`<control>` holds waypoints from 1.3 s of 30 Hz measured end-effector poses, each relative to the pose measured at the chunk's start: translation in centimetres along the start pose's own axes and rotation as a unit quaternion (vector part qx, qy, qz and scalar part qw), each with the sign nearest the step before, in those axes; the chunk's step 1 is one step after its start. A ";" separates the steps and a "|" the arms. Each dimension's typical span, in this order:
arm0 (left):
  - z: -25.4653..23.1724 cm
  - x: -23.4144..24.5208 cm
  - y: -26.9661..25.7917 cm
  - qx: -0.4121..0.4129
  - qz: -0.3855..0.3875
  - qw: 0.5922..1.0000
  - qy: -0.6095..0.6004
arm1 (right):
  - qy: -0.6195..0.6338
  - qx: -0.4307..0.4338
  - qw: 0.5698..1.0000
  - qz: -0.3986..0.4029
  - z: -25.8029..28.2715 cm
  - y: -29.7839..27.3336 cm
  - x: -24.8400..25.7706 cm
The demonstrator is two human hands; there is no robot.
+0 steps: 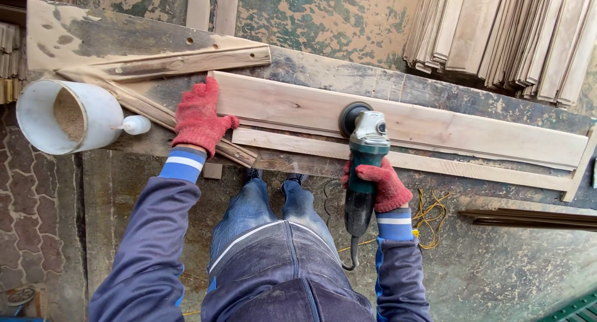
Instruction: The recorder is using an angle grinder with a sanding disc to sand a wooden plank.
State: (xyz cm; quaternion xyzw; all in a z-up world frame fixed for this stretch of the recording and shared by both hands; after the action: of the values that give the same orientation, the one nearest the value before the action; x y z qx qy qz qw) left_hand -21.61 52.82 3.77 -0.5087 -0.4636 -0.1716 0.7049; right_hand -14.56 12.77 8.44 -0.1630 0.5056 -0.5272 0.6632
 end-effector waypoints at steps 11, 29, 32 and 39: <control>0.3 -0.9 0.4 -0.010 0.004 1.000 -0.014 | -0.162 -0.061 0.985 0.010 -8.4 5.0 -9.2; -0.1 -0.5 0.7 0.005 0.027 1.000 0.015 | -0.032 -0.021 0.999 -0.026 4.0 1.7 1.7; 0.1 -1.0 1.1 0.006 0.024 1.000 0.015 | -0.013 -0.017 1.000 -0.008 5.6 1.3 4.5; 0.1 -0.4 0.7 0.013 0.039 0.999 0.016 | 0.036 0.000 0.999 0.016 8.0 2.1 12.1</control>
State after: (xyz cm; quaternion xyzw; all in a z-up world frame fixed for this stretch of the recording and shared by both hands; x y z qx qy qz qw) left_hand -21.32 53.10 3.02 -0.5146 -0.4346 -0.1464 0.7245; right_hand -7.51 0.58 4.35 -0.1361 0.5315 -0.5219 0.6531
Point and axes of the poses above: each hand's wrist, its own y-axis towards the middle knuckle, its own x-axis out of the back of the hand, z = x × y, the point moved 6 cm from there along y, towards the middle knuckle, and after that the axes turned 15 degrees about y, right-handed, at the moved point
